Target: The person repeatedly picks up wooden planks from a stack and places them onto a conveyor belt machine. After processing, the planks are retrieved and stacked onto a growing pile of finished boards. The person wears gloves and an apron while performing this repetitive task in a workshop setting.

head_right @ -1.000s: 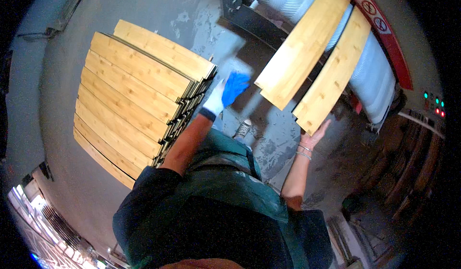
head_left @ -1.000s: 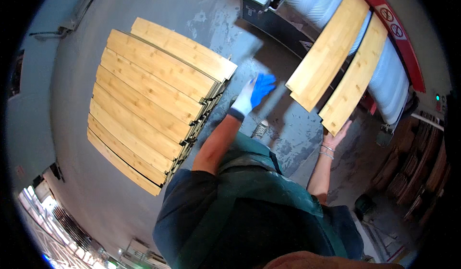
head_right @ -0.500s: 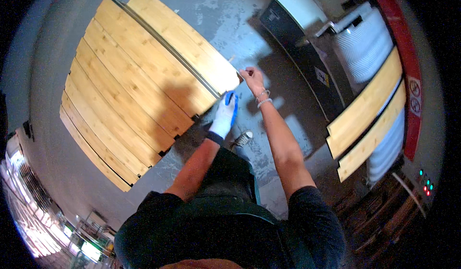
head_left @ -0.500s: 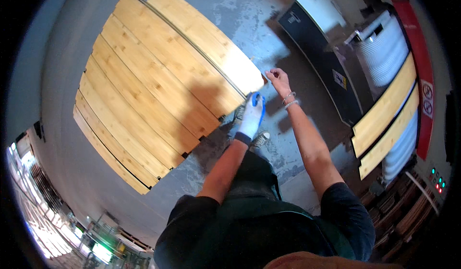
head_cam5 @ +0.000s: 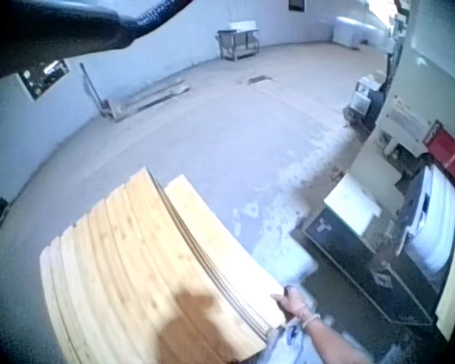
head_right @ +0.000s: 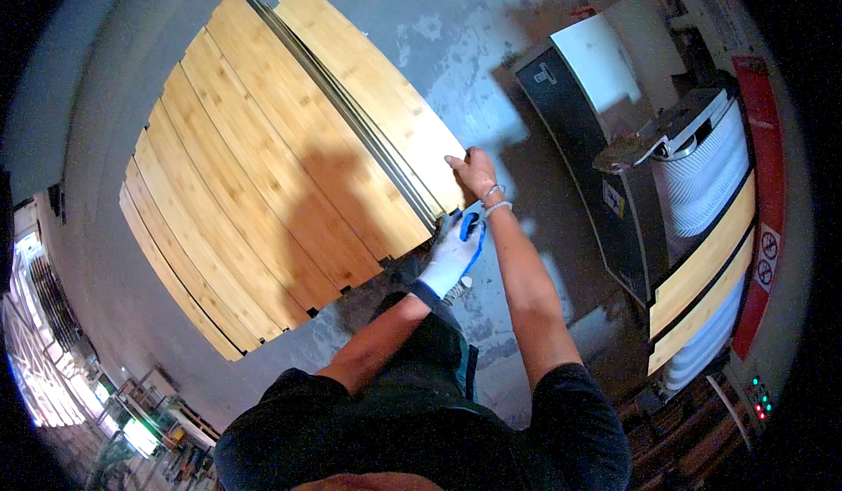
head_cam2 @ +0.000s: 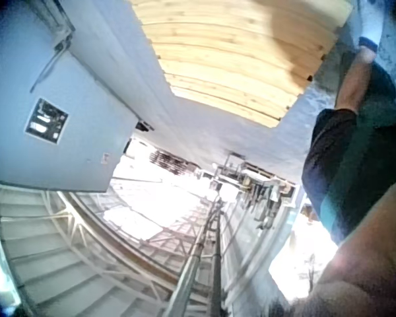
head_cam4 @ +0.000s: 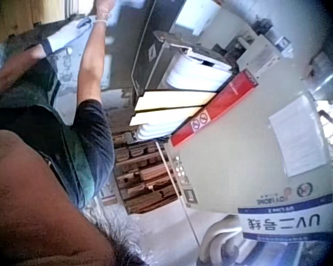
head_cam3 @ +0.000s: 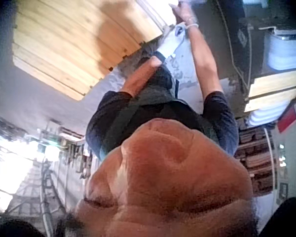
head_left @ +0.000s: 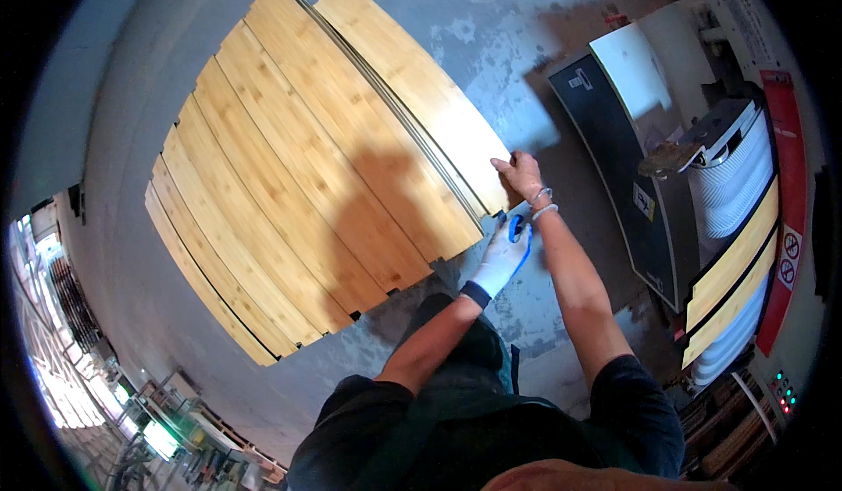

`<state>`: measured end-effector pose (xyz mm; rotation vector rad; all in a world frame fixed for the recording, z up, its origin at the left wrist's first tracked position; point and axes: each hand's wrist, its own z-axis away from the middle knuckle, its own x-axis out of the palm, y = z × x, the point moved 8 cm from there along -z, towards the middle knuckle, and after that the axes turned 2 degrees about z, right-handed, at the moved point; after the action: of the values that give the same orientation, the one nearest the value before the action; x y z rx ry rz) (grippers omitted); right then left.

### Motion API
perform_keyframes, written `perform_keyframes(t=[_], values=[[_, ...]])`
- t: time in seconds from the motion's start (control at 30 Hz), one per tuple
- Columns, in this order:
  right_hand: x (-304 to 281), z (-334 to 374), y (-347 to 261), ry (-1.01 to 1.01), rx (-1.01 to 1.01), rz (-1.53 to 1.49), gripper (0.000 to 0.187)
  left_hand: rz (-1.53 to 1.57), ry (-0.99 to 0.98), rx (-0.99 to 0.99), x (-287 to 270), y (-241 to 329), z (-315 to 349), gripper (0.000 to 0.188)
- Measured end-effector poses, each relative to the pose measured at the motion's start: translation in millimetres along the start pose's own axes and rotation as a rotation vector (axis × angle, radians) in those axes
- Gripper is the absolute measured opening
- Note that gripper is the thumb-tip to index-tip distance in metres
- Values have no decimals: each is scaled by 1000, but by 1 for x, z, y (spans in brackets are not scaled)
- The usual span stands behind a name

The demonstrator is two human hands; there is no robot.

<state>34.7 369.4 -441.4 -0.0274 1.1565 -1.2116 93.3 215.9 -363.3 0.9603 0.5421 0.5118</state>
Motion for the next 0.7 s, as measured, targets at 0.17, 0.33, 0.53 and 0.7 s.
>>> perform_keyframes(t=[0.17, 0.33, 0.53, 0.7], values=[[-27, 12, 19, -248, 10, -202, 59, 221, -297, -151, 9, 3, 13, 38], [-68, 87, 44, -343, 38, -388, 63, 896, -421, -533, 21, -96, 71, 61], [-140, 238, -3, -352, -53, -359, 56, 1545, -275, -444, 13, 10, 69, 82], [-180, 346, -35, -171, -51, -202, 56, 1613, -468, -401, 31, 60, 128, 59]])
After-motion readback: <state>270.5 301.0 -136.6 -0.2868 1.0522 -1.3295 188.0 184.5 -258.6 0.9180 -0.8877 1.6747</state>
